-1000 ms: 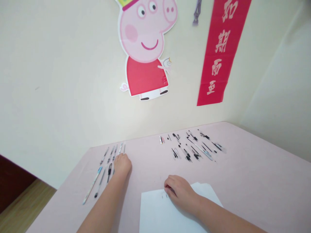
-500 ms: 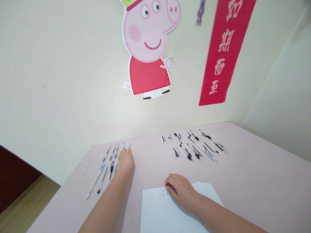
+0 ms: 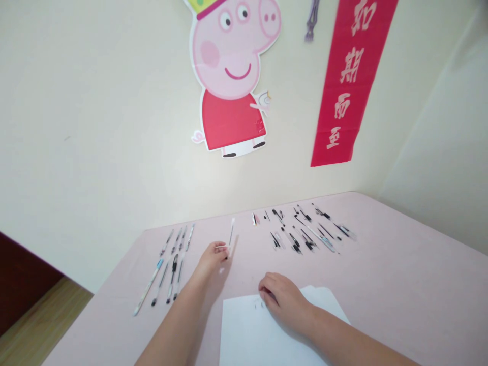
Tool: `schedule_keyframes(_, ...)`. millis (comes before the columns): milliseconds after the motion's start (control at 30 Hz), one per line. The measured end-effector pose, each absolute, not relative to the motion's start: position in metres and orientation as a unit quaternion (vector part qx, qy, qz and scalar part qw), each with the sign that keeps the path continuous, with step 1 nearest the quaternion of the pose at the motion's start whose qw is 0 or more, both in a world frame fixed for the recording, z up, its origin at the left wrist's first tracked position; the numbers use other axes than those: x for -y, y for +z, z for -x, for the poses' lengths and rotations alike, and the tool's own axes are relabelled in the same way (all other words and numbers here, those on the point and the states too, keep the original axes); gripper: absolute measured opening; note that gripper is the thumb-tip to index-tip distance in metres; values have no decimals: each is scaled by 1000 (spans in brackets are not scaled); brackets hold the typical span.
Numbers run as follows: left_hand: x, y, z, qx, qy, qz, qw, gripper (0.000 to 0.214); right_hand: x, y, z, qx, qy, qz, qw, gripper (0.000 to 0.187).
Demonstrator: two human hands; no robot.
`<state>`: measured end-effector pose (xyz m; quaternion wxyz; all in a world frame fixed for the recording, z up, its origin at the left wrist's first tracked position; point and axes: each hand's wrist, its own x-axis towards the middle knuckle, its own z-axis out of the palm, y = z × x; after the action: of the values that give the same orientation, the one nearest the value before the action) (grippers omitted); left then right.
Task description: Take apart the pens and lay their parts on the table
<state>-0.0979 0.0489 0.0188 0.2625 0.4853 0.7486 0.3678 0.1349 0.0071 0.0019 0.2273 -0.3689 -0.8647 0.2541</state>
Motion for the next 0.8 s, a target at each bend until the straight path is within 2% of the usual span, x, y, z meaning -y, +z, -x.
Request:
schedule_keyframes(33, -40, 17, 87, -715, 392, -486, 313, 24, -9, 0, -135, 853, 268, 369, 252, 13)
schedule_keyframes(67, -31, 15, 76, -640, 453, -452, 424, 31, -11, -1, -135, 837, 287, 372, 281, 12)
schedule_keyframes(133, -12, 15, 56, -539, 491, -385, 565, 41, -17, -3, -136, 783, 349, 385, 343, 11)
schedule_keyframes(267, 17, 24, 28, -464, 457, -337, 680, 38, -29, -4, -140, 611, 525, 399, 438, 29)
schedule_keyframes(367, 27, 30, 17, -451, 433, -344, 701, 34, -32, -2, -142, 495, 613, 395, 473, 36)
schedule_keyframes(467, 29, 30, 14, -462, 435, -356, 686, 31, -32, 1, -142, 436, 661, 389, 470, 38)
schedule_keyframes(800, 29, 23, 19, -453, 427, -373, 688, 35, -23, 13, -139, 466, 681, 362, 434, 40)
